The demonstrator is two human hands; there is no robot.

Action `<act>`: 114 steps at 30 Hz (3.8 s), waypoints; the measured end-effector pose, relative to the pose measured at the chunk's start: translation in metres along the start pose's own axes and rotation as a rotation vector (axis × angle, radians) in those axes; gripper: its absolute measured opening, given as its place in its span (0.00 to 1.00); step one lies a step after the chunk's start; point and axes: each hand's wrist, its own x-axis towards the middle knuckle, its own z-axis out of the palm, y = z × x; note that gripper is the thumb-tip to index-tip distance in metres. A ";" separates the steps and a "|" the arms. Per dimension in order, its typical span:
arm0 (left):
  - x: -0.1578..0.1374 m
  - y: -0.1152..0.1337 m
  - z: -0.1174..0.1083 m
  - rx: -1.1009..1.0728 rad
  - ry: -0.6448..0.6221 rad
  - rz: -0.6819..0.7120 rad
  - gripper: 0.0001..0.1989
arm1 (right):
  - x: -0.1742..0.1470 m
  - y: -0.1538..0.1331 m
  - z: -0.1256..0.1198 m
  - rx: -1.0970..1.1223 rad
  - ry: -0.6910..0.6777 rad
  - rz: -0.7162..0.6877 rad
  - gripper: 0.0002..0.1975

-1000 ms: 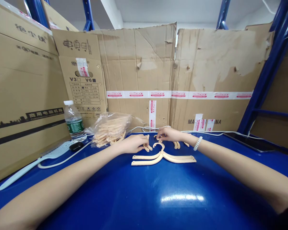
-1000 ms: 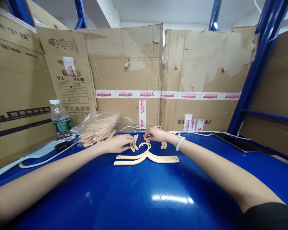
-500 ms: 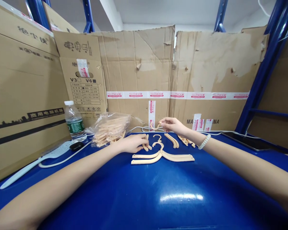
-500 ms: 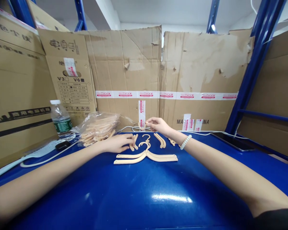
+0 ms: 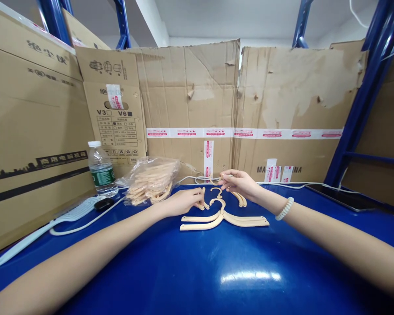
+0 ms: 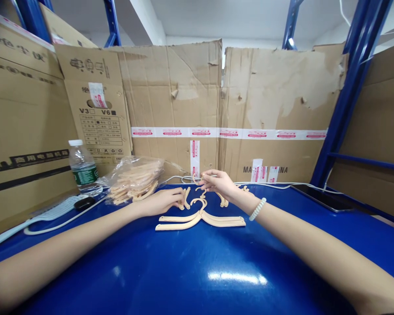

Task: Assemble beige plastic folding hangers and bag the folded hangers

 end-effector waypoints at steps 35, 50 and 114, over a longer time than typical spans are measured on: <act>-0.002 0.065 -0.003 -1.114 0.750 -0.630 0.24 | -0.092 0.006 0.041 0.409 0.043 0.115 0.23; -0.019 0.115 0.024 -1.025 0.753 -0.649 0.12 | -0.106 0.024 0.053 0.284 -0.089 0.107 0.14; -0.031 0.122 0.025 -0.450 0.574 -0.397 0.05 | -0.109 0.030 0.052 0.281 -0.239 0.104 0.13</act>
